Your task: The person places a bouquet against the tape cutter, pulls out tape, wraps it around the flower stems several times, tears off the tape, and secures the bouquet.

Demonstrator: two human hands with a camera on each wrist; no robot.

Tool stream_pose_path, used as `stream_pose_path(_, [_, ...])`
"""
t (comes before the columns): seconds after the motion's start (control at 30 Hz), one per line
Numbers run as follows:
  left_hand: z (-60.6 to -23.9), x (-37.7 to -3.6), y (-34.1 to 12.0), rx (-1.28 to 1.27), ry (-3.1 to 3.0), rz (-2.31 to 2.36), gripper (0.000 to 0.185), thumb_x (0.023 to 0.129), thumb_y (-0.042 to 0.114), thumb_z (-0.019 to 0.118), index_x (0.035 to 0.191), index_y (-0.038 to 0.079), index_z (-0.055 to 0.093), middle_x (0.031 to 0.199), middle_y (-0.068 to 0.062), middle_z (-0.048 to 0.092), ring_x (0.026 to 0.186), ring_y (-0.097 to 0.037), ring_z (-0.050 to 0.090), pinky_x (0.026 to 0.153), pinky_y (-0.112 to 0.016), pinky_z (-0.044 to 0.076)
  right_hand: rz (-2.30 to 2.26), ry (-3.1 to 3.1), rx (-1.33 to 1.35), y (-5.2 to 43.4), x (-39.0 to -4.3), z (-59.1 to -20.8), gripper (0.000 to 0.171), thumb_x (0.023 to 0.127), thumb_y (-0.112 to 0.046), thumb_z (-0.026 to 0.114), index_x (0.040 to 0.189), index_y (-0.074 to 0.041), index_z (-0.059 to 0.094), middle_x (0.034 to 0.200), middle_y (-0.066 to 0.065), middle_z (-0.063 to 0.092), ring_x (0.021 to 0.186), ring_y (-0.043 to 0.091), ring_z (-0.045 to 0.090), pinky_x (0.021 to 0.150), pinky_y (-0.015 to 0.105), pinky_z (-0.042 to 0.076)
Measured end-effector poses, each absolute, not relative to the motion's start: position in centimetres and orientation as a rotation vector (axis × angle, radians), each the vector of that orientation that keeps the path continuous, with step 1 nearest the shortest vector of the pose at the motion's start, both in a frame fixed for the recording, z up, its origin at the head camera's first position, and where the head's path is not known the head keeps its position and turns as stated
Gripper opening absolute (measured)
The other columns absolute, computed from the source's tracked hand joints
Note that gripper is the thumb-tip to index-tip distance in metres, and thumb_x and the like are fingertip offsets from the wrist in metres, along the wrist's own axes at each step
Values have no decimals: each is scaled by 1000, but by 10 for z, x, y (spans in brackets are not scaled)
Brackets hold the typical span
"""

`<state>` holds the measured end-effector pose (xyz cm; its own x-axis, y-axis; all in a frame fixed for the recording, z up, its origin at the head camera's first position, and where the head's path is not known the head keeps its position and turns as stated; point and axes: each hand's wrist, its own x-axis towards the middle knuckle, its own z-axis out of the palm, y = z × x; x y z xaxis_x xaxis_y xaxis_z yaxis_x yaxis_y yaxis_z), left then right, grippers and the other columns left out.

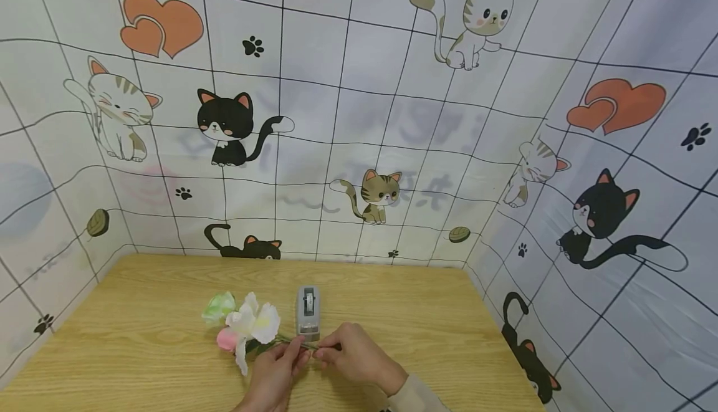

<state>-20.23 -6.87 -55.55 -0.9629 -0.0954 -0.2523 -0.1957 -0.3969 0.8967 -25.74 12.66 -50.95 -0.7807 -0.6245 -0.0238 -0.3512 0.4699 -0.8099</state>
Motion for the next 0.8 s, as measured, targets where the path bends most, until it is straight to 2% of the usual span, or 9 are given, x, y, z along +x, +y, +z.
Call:
stream_pose_path(0.13, [-550,-200,-63,-465,1696,2538,36,121,15,65,127,-21,65,110,-10,76,94,-7,77,90,-17,67,-1250,2421,-787,127,-257,-513,15,110,-8,80,116,-1,92,99,12,90,72,-4,67,65,14,54])
stream_pose_path(0.33, [-544,-198,-58,-520,1738,2458,37,123,21,62,128,-16,59,120,-14,75,97,-6,76,92,-17,66,-1260,2463,-801,128,-259,-516,12,108,-9,84,115,-4,92,106,10,91,72,-4,67,64,15,54])
stream_pose_path(0.57, [-544,-200,-55,-567,1662,2540,31,123,16,62,128,-15,55,114,-11,70,93,-3,76,91,-16,67,-1295,2480,-810,129,-260,-517,14,104,-7,87,117,-2,91,109,11,91,82,2,78,69,16,61])
stream_pose_path(0.7, [-547,-202,-56,-546,1652,2551,30,123,14,60,130,-14,52,111,-7,70,91,-2,76,88,-14,65,-1257,2500,-843,128,-260,-517,13,106,-10,87,115,-4,92,106,9,91,79,-4,73,68,15,59])
stream_pose_path(0.8, [-548,-204,-58,-519,1606,2582,29,123,10,58,135,-14,47,112,-6,71,92,-2,76,88,-14,65,-1216,2489,-862,128,-261,-516,18,112,-17,80,111,-5,92,93,6,89,70,-7,62,64,14,52])
